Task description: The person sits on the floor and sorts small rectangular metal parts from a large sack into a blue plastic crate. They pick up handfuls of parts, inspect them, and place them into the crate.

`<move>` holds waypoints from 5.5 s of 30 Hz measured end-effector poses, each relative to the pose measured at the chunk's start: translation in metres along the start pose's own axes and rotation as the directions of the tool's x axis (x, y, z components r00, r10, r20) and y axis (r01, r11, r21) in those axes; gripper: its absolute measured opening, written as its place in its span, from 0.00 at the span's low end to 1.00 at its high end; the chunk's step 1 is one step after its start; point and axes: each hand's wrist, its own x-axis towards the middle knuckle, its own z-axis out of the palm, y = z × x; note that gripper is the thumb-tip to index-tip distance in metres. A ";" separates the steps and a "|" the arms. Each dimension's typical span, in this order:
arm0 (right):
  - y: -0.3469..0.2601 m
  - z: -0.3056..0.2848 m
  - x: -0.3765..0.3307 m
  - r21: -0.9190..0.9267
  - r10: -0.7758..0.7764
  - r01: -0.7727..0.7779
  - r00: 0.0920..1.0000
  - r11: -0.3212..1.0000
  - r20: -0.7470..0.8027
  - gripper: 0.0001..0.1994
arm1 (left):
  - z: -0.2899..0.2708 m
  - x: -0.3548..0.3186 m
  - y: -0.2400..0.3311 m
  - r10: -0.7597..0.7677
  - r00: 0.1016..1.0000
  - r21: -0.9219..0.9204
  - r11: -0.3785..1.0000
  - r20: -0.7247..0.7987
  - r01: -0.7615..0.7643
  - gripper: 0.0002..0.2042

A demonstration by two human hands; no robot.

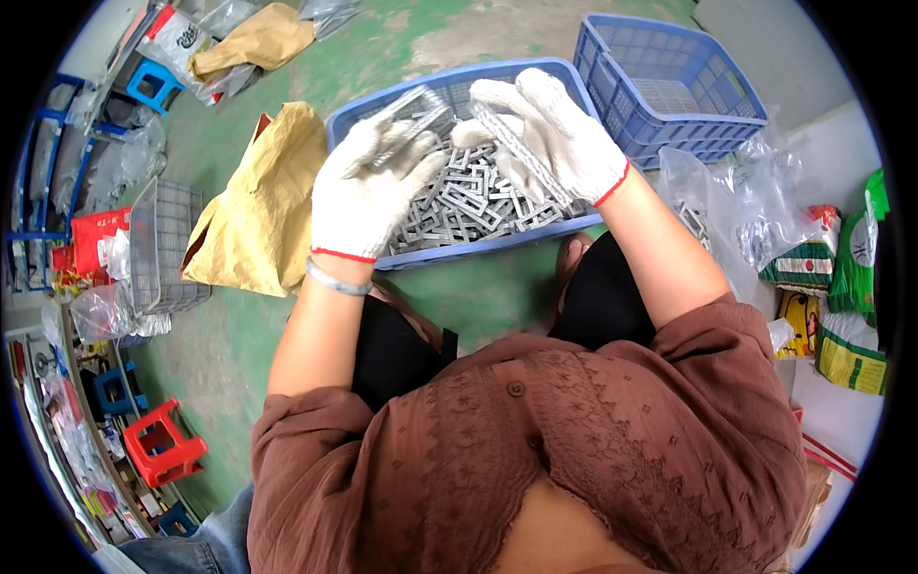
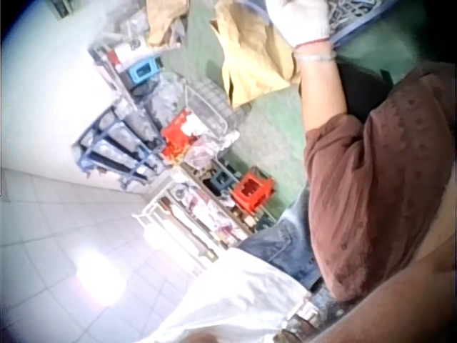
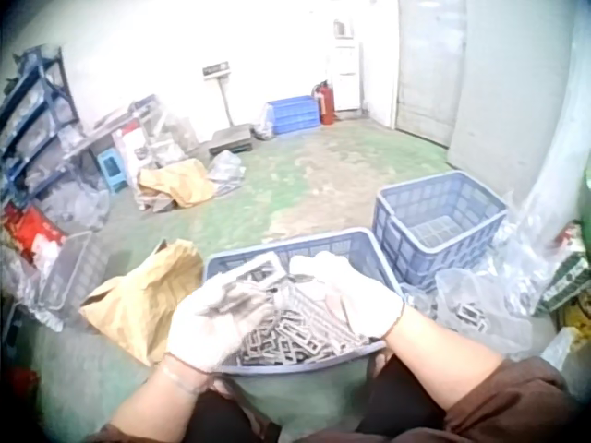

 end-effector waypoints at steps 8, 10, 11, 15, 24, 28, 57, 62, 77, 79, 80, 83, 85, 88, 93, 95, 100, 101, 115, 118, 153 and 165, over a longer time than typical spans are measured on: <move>0.001 -0.007 0.006 0.245 0.154 -0.122 0.981 0.962 -0.117 0.27 | -0.011 0.004 -0.007 -0.132 0.991 -0.002 0.991 -0.024 0.132 0.11; 0.002 -0.010 0.008 0.276 0.138 -0.123 0.990 0.953 -0.038 0.29 | -0.009 0.007 -0.008 -0.170 0.985 0.043 0.984 -0.028 0.171 0.12; 0.003 -0.012 0.009 0.290 0.129 -0.124 0.992 0.949 0.002 0.30 | -0.008 0.008 -0.009 -0.170 0.985 0.058 0.983 -0.039 0.172 0.12; 0.001 -0.005 0.008 0.275 0.099 -0.113 0.993 0.955 0.063 0.39 | -0.005 0.011 -0.015 -0.171 0.978 0.149 0.971 -0.121 0.188 0.17; -0.009 0.006 -0.001 -0.122 0.176 -0.162 0.978 0.979 0.109 0.52 | 0.016 0.014 -0.027 -0.169 0.978 0.252 0.948 -0.122 0.196 0.25; 0.013 0.013 0.006 -0.254 -0.012 -0.016 0.994 0.967 -0.110 0.49 | 0.008 0.013 -0.033 -0.234 0.971 0.364 0.901 -0.048 0.236 0.14; -0.007 0.011 -0.020 -0.538 -0.614 0.545 0.787 0.643 0.064 0.39 | 0.004 -0.011 -0.004 -0.069 0.938 0.468 0.877 0.339 -0.105 0.32; -0.009 0.014 -0.022 -0.628 -0.614 0.521 0.785 0.578 0.086 0.38 | -0.001 -0.010 -0.001 -0.082 0.929 0.517 0.847 0.361 -0.126 0.32; 0.012 0.005 -0.005 -0.714 -0.495 0.459 0.850 0.528 0.180 0.43 | -0.001 -0.012 0.003 -0.202 0.872 0.453 0.891 0.447 -0.025 0.34; 0.003 0.023 -0.007 -0.807 -0.327 0.304 0.934 0.507 0.146 0.36 | -0.003 -0.013 0.006 -0.216 0.883 0.458 0.889 0.416 0.002 0.33; 0.007 0.024 -0.004 -0.824 -0.315 0.287 0.939 0.489 0.140 0.33 | -0.009 -0.013 0.007 -0.206 0.902 0.442 0.897 0.379 0.020 0.34; 0.015 0.024 0.001 -0.812 -0.273 0.229 0.958 0.536 0.090 0.27 | -0.012 -0.017 0.015 -0.114 0.961 0.566 0.823 0.251 -0.050 0.35; 0.020 0.027 0.003 -0.634 -0.138 0.073 0.989 0.770 -0.054 0.24 | -0.010 -0.012 0.024 0.053 0.952 0.691 0.676 0.302 -0.257 0.35; 0.022 0.034 0.014 -0.468 0.011 -0.104 0.981 0.878 -0.196 0.22 | -0.008 -0.018 0.069 0.370 0.922 0.938 0.269 0.110 -0.219 0.35; 0.003 0.047 0.058 -0.681 -0.027 -0.096 0.986 0.726 -0.167 0.23 | -0.094 -0.026 0.137 0.756 0.598 0.763 -0.545 0.267 0.348 0.27; -0.007 0.059 0.082 -0.678 -0.052 -0.024 0.994 0.734 -0.092 0.23 | -0.100 -0.033 0.149 0.673 0.735 0.747 -0.445 -0.085 0.494 0.25; -0.037 0.120 0.158 -0.967 -0.173 0.147 0.979 0.208 0.112 0.21 | -0.081 -0.046 0.130 0.399 0.886 0.641 -0.621 -0.238 0.451 0.15; -0.030 0.123 0.178 -0.970 -0.266 0.244 0.936 0.019 0.230 0.21 | -0.071 -0.048 0.122 0.372 0.897 0.638 -0.636 -0.239 0.434 0.14; 0.044 0.179 0.277 -0.948 0.017 0.317 0.948 -0.011 0.317 0.30 | -0.077 -0.059 0.128 0.440 0.896 0.632 -0.681 -0.051 0.370 0.12; 0.017 0.152 0.251 -0.942 -0.051 0.332 0.941 -0.048 0.334 0.27 | -0.097 -0.063 0.142 0.649 0.750 0.739 -0.566 0.127 0.365 0.12; 0.247 -0.177 0.167 -0.552 0.437 -0.828 0.465 -0.092 -0.770 0.56 | -0.032 0.007 0.064 0.537 0.827 0.858 -0.491 0.164 0.149 0.21; 0.255 -0.182 0.175 -0.524 0.414 -0.838 0.428 -0.150 -0.803 0.40 | -0.041 0.015 0.055 0.422 0.902 0.828 -0.536 0.093 0.166 0.20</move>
